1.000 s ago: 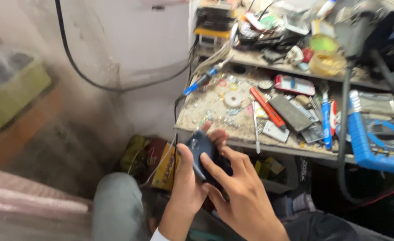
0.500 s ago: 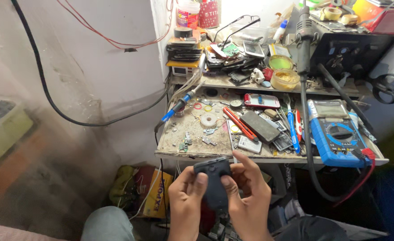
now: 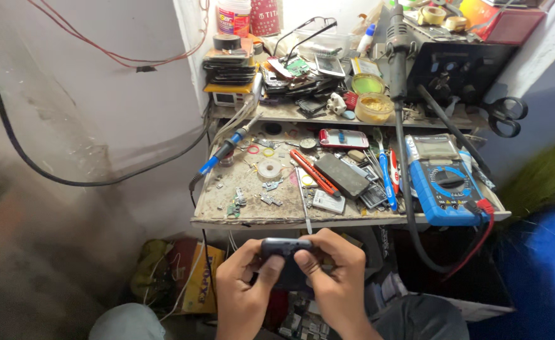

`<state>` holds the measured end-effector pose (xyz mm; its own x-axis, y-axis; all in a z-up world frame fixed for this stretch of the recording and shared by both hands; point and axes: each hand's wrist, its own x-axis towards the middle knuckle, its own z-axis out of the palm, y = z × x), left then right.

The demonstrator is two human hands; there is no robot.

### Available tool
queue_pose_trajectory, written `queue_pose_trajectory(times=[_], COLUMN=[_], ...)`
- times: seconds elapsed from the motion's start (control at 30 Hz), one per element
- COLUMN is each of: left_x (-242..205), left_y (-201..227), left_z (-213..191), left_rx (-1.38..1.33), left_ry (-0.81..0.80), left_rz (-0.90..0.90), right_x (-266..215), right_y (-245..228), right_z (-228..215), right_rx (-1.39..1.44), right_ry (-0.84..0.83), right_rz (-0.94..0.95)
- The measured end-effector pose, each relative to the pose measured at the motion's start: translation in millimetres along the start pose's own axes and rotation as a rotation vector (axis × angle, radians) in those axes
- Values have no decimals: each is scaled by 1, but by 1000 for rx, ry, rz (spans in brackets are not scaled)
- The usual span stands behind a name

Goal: The person disassembles a smartphone by removing the back cover and battery. They then use a screwdriver to remove screws from the internal frame and a soldering iron to work on the circuit board. Finally, they use a multimeter to test electrical connections on the board.

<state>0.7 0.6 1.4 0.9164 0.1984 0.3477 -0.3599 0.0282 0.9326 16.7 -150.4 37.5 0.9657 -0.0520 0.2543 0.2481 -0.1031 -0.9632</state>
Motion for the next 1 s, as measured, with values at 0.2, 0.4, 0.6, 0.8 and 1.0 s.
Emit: queue_pose_trajectory(times=[0.2,0.4,0.6,0.8,1.0], left_x=[3,11,10,6,3], left_y=[25,40,32,30,-2], left_z=[-1,-4,-16,-7,-17], left_rx=[341,368,543,411,134], left_ry=[97,-73,-37,-34,242], left_rz=[89,86,280,403,-42], right_x=[1,10,19,15,19], right_y=[-9,3,-35,-30,-32], right_z=[-3,-11,-36,-32,-34], right_rx=[-117,158,-194,-325,-245], right_ry=[-144,106,-292,-76,-262], right_rz=[-374,-93,-619,-533,-137])
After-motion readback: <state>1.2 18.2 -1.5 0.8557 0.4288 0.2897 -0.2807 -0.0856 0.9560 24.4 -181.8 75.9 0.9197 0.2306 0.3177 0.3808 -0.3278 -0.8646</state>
